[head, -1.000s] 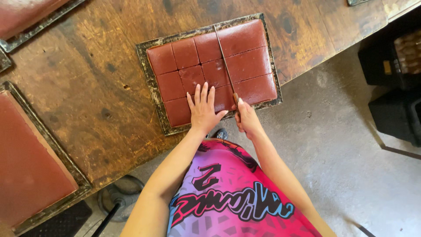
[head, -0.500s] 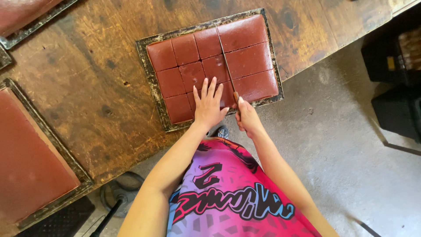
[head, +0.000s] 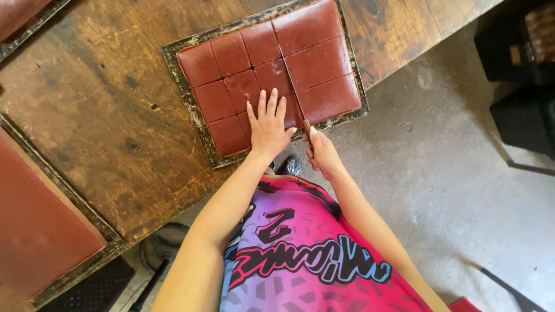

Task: The person slices a large rectangular tray of brownies into smaller squares using a long knife, using their left hand to steady the tray and guide the cuts.

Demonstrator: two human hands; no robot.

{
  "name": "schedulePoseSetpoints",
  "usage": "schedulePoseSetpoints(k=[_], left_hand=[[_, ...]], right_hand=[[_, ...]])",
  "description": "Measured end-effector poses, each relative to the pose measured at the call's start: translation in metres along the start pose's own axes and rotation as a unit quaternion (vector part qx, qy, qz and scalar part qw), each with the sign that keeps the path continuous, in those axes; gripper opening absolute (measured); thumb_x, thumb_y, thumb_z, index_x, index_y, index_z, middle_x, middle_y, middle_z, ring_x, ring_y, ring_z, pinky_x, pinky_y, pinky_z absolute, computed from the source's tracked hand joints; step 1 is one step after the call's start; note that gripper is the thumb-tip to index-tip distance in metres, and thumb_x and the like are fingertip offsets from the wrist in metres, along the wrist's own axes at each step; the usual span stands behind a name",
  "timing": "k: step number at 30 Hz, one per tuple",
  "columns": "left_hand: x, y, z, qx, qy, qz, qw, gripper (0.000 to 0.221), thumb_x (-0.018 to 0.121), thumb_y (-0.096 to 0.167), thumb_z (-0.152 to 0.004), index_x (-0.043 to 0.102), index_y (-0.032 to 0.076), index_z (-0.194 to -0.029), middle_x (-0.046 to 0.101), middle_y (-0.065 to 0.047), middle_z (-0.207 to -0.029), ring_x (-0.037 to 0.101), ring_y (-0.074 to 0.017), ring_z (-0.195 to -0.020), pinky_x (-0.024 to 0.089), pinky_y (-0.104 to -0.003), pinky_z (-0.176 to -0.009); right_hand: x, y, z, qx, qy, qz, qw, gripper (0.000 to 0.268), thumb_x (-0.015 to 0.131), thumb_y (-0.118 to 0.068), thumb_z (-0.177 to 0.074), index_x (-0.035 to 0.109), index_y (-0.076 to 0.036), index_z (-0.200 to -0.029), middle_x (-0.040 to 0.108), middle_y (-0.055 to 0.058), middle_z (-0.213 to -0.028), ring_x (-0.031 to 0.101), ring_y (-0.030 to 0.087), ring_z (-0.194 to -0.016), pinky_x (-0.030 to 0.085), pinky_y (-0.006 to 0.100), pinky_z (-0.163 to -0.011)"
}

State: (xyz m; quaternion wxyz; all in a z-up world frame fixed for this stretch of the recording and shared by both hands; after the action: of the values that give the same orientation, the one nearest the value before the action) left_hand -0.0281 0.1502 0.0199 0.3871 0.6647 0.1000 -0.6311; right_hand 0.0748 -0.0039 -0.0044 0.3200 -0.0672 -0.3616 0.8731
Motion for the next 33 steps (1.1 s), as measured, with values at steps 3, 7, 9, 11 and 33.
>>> schedulePoseSetpoints(k=[3,7,9,11,33], left_hand=[[0.000,-0.001,-0.002,-0.008,-0.007,0.001,1.000,0.092,0.086,0.044,-0.073,0.048,0.009,-0.149,0.030,-0.012,-0.164,0.018,-0.0364,-0.154,0.011,-0.068,-0.120],[0.005,-0.004,0.001,-0.004,0.005,0.002,1.000,0.092,0.085,0.044,-0.073,0.048,0.010,-0.150,0.029,-0.012,-0.164,0.017,-0.0359,-0.154,0.010,-0.069,-0.121],[0.007,-0.003,0.000,0.008,0.015,0.000,1.000,0.092,0.085,0.043,-0.073,0.048,0.010,-0.151,0.029,-0.012,-0.165,0.017,-0.0356,-0.155,0.010,-0.068,-0.121],[0.009,-0.003,0.001,0.000,0.010,0.001,1.000,0.093,0.085,0.045,-0.074,0.047,0.009,-0.151,0.028,-0.013,-0.165,0.017,-0.0364,-0.155,0.010,-0.069,-0.121],[0.018,0.000,0.014,0.009,0.035,-0.014,0.999,0.095,0.083,0.047,-0.078,0.042,0.009,-0.154,0.026,-0.014,-0.165,0.014,-0.0372,-0.155,0.007,-0.071,-0.120]], right_hand=[[-0.009,0.033,0.031,0.001,0.023,0.010,1.000,0.043,0.042,-0.047,-0.106,0.058,-0.008,-0.104,0.043,-0.001,-0.054,0.034,0.010,-0.036,0.026,0.028,-0.034],[-0.021,0.051,0.060,0.034,0.016,0.018,0.999,0.044,0.039,-0.048,-0.107,0.059,-0.009,-0.102,0.042,0.000,-0.052,0.033,0.010,-0.035,0.026,0.028,-0.034],[-0.020,0.041,0.043,-0.006,0.001,0.008,1.000,0.042,0.040,-0.047,-0.107,0.057,-0.009,-0.101,0.043,-0.001,-0.053,0.033,0.010,-0.035,0.026,0.029,-0.034],[-0.013,0.029,0.015,-0.013,0.004,0.013,1.000,0.041,0.040,-0.047,-0.108,0.057,-0.009,-0.101,0.043,-0.002,-0.054,0.033,0.009,-0.036,0.026,0.028,-0.034],[-0.145,0.119,0.229,0.133,0.026,-0.013,0.991,0.049,0.039,-0.049,-0.106,0.065,-0.007,-0.105,0.045,-0.001,-0.058,0.030,0.008,-0.040,0.023,0.025,-0.038]])
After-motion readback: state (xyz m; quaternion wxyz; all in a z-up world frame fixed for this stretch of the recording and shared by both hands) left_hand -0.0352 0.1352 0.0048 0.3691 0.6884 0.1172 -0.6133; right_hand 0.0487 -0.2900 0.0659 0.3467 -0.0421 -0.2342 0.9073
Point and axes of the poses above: each hand's wrist, its own z-axis away from the middle knuckle, its own x-axis out of the palm, y = z × x, the point moved 2 cm from there along -z, towards the middle knuckle
